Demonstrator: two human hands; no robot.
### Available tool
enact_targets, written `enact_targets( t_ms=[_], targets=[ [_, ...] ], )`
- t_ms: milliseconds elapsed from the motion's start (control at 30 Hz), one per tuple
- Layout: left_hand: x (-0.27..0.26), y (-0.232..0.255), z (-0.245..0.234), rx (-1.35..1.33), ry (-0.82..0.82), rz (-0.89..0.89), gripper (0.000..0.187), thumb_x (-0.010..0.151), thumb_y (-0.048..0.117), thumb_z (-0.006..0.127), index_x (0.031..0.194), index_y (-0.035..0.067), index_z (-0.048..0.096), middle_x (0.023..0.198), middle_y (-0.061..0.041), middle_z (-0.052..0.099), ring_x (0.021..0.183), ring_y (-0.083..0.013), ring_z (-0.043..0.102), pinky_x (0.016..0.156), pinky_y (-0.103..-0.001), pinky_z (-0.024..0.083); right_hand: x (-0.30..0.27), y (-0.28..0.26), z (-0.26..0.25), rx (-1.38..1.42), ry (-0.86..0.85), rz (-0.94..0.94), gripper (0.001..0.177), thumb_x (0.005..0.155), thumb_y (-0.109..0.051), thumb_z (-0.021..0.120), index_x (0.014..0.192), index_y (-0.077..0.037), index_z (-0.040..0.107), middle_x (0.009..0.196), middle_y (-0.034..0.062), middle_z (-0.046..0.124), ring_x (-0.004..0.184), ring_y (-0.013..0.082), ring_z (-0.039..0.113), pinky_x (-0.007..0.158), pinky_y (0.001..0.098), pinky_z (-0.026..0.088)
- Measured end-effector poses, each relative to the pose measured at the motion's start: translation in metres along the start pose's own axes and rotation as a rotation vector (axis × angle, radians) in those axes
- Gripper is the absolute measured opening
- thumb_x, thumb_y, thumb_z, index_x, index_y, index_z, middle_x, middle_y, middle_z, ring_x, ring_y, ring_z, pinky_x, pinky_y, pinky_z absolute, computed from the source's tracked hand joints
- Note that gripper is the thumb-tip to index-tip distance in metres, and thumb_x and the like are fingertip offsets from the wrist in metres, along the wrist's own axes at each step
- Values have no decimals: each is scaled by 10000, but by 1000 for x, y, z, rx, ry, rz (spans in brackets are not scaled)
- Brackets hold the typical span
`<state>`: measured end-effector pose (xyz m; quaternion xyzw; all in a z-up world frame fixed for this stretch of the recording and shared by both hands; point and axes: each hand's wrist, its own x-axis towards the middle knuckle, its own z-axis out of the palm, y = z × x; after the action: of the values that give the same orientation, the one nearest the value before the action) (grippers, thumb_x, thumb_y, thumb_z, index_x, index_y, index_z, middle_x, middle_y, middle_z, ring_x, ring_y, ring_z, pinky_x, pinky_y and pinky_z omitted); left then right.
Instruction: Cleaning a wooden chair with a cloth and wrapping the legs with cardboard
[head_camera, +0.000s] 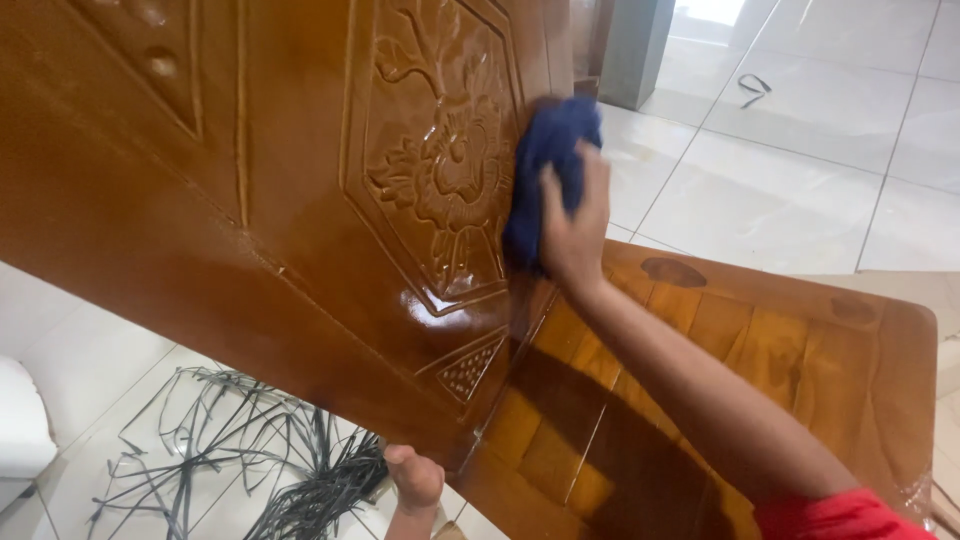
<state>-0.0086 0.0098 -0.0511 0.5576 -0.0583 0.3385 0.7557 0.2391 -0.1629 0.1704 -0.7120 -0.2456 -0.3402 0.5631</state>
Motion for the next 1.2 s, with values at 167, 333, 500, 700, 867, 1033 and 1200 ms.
enact_targets(
  t_ms=[167,333,500,700,867,1033,1200],
  targets=[
    [2,-3,0,43,24,27,811,1051,698,371,1477,14,463,1467,-132,557,1258,-275,574,1089,-410,460,81,-26,11,29,40,-199,534,1007,-70,667,1468,-162,413,1499,129,455,1355,368,562,1190,534,549],
    [11,18,15,-7,38,-25,936,963,784,471,1537,49,386,1529,-118,486,1349,-290,505,1135,-441,429,82,26,15,160,141,-105,380,1049,-51,584,1406,-124,477,1317,115,580,1213,277,601,1104,430,527],
    [17,22,20,55,-9,30,894,1003,773,389,1559,74,357,1555,-108,462,1387,-295,487,1174,-456,419,11,61,-4,144,70,454,324,1040,-337,502,1197,-63,576,1002,71,617,860,168,598,794,304,510],
    [12,12,12,85,-3,73,882,1032,742,352,1528,14,407,1523,-123,512,1334,-278,542,1137,-411,448,12,27,1,58,62,516,418,1032,-282,532,1392,-78,473,1278,170,544,1131,312,611,980,436,527],
    [12,14,11,128,-20,120,822,1069,695,332,1547,29,388,1553,-103,483,1368,-261,516,1167,-398,421,87,-6,13,68,85,-292,468,1052,-97,635,1458,-163,413,1327,129,511,1160,292,600,1022,417,596],
    [12,15,15,161,-54,201,733,1124,624,303,1576,50,361,1599,-74,441,1420,-237,478,1211,-380,380,78,42,21,80,169,-194,417,1063,-46,575,1440,-167,445,1377,97,542,1249,276,581,1114,445,535],
    [6,10,8,376,-56,237,670,1144,518,172,1475,13,464,1500,-99,538,1263,-256,594,1119,-369,462,-20,60,4,31,124,361,314,1074,-333,539,1298,-113,542,1185,182,621,1098,379,627,931,507,514]
  ],
)
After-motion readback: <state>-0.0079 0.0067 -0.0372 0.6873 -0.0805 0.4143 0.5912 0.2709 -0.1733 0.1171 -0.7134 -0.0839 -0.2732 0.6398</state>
